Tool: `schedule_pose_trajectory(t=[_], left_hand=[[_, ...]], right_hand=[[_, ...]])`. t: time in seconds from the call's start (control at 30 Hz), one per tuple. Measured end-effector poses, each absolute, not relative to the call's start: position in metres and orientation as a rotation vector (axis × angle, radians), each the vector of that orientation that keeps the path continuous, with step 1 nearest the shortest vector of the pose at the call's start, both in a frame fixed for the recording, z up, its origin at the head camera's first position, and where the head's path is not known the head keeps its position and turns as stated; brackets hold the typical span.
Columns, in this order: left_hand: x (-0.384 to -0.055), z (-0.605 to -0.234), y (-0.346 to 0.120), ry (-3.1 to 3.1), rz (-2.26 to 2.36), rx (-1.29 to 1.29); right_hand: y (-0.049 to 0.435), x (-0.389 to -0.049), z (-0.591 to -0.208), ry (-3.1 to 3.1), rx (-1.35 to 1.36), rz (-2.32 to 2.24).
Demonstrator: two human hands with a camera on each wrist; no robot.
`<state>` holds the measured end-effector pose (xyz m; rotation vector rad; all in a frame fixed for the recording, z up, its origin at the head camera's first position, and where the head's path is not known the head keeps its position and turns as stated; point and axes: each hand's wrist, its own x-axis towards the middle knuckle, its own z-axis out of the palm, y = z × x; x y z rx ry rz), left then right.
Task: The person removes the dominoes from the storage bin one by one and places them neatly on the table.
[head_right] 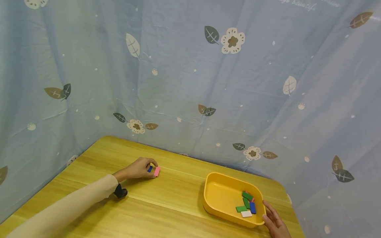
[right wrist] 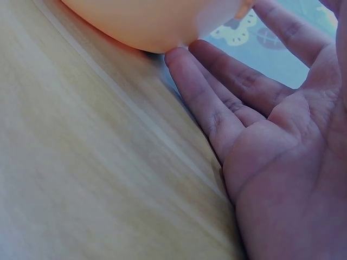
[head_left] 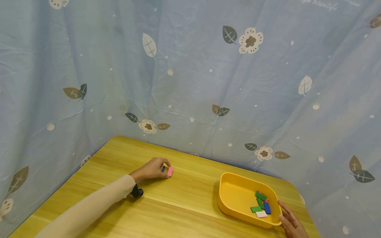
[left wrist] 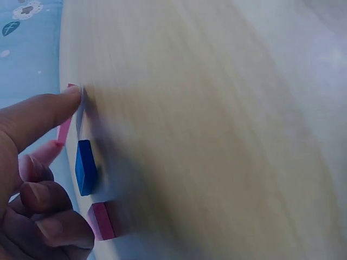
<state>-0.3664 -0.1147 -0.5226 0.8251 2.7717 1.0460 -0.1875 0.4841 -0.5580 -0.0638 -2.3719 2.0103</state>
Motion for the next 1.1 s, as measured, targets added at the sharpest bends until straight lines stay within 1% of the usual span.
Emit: schedule_pose_trajectory(t=[0.17,0.53,0.67,0.83,1.1], left_hand=[[-0.368,-0.523,-0.115,2.787,0.993,0.817],[-0.368,-0.517,-0.116,2.771,0.946,0.760],[-0.370,-0.517,-0.116,2.771,0.933,0.748],[-0.372,-0.516,-0.115,2.759,0.957,0.790],[-0.376,-0.504,-0.103,2.698,1.077,0.823]], right_hand=[[0.483,-0.187,-0.559,-2.357,-0.049,2.016],[0.484,-0.189,-0.560,-2.413,-0.127,1.984],[0.484,-0.188,-0.560,-2.410,-0.116,1.979],[0.483,-0.187,-0.561,-2.387,-0.080,1.987],[0.485,-0.188,-0.559,-2.406,-0.111,1.977]])
